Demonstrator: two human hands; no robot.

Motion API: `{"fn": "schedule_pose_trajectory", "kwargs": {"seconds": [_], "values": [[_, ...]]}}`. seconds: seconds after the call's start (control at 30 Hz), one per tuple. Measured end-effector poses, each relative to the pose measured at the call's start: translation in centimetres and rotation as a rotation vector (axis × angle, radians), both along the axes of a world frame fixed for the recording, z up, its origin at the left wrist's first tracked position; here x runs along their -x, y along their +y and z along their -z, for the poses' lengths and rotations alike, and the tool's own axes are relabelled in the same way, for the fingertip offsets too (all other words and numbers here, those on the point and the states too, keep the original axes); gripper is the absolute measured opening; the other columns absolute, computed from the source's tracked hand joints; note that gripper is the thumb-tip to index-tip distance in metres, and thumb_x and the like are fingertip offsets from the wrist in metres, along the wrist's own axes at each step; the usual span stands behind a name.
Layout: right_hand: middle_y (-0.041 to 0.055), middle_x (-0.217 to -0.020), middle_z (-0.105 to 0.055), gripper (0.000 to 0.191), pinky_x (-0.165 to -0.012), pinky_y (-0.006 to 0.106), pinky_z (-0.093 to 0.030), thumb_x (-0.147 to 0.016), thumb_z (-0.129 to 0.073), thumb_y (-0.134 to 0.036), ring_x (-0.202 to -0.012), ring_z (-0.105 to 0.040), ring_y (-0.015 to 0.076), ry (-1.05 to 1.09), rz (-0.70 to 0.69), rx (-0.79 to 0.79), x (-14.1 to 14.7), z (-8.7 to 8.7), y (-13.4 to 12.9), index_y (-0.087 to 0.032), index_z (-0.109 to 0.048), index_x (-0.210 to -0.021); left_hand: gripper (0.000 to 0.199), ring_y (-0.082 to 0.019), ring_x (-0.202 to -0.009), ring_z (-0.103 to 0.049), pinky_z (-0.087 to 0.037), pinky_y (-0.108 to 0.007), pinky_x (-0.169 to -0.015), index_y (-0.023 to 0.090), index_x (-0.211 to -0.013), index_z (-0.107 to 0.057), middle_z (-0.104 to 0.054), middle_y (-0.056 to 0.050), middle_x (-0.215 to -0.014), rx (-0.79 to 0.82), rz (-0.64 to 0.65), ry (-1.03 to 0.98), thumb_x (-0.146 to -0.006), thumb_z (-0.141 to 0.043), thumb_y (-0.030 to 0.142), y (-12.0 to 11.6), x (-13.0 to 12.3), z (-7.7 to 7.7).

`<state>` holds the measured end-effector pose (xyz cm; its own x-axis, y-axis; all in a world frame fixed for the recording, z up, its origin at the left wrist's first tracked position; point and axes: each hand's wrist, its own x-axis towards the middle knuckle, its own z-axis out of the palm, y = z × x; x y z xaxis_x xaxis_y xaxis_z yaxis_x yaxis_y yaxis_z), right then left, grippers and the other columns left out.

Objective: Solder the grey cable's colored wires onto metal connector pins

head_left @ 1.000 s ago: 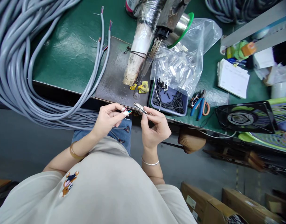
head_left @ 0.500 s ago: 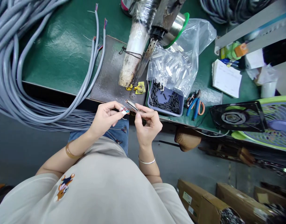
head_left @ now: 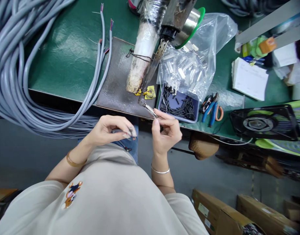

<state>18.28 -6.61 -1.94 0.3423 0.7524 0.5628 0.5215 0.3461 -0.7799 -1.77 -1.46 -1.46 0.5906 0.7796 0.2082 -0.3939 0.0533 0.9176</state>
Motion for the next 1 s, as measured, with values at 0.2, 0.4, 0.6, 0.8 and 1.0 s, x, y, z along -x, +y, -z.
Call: {"fn": "schedule_pose_trajectory", "kwargs": {"seconds": [0.2,0.4,0.6,0.8,1.0], "values": [[0.0074,-0.105,-0.078,0.011,-0.069,0.032,-0.062,-0.086,-0.071,-0.012,-0.093,-0.077,0.0216,0.022,0.027,-0.052,0.1,-0.1,-0.3,-0.020,-0.062,-0.086,0.048,-0.022,-0.043,-0.063,-0.048,-0.030,-0.039,0.019,-0.042,-0.061,-0.060,-0.010,-0.050,0.232,0.157,0.048,-0.061,-0.088,0.055,0.4,3.6,1.8],[0.0069,-0.105,-0.079,0.012,-0.070,0.033,-0.063,-0.084,-0.071,-0.010,-0.092,-0.077,0.0226,0.038,0.009,-0.089,0.9,-0.4,-0.3,-0.020,-0.064,-0.087,0.055,-0.020,-0.037,-0.058,-0.043,-0.028,-0.034,0.019,-0.037,-0.053,-0.055,-0.009,-0.045,0.269,0.145,0.052,-0.054,-0.088,0.058,0.3,3.9,2.8],[0.0061,-0.108,-0.078,0.014,-0.070,0.035,-0.063,-0.084,-0.071,-0.009,-0.094,-0.077,0.0234,0.015,0.005,-0.100,1.0,-0.7,-0.6,-0.021,-0.066,-0.090,0.053,-0.015,-0.037,-0.055,-0.041,-0.024,-0.033,0.017,-0.044,-0.056,-0.059,-0.008,-0.051,0.296,0.085,0.080,-0.057,-0.089,0.057,0.1,3.5,2.1],[0.0049,-0.109,-0.078,0.016,-0.079,0.036,-0.064,-0.086,-0.071,-0.010,-0.097,-0.076,0.0214,-0.091,-0.031,-0.066,1.4,-0.6,-0.8,-0.023,-0.067,-0.095,0.034,-0.001,-0.035,-0.039,-0.026,-0.014,-0.033,0.014,-0.073,-0.063,-0.069,-0.003,-0.072,0.467,-0.266,0.153,-0.069,-0.088,0.036,-0.3,-0.1,0.3],[0.0062,-0.111,-0.077,0.009,-0.083,0.032,-0.063,-0.092,-0.065,-0.015,-0.099,-0.075,0.0179,0.045,-0.115,0.093,1.9,0.0,-0.1,-0.021,-0.061,-0.087,0.022,0.001,-0.038,-0.040,-0.026,-0.014,-0.034,0.012,-0.069,-0.065,-0.067,-0.002,-0.079,0.400,-0.358,0.148,-0.072,-0.083,0.024,0.2,-2.3,-0.2]]}}
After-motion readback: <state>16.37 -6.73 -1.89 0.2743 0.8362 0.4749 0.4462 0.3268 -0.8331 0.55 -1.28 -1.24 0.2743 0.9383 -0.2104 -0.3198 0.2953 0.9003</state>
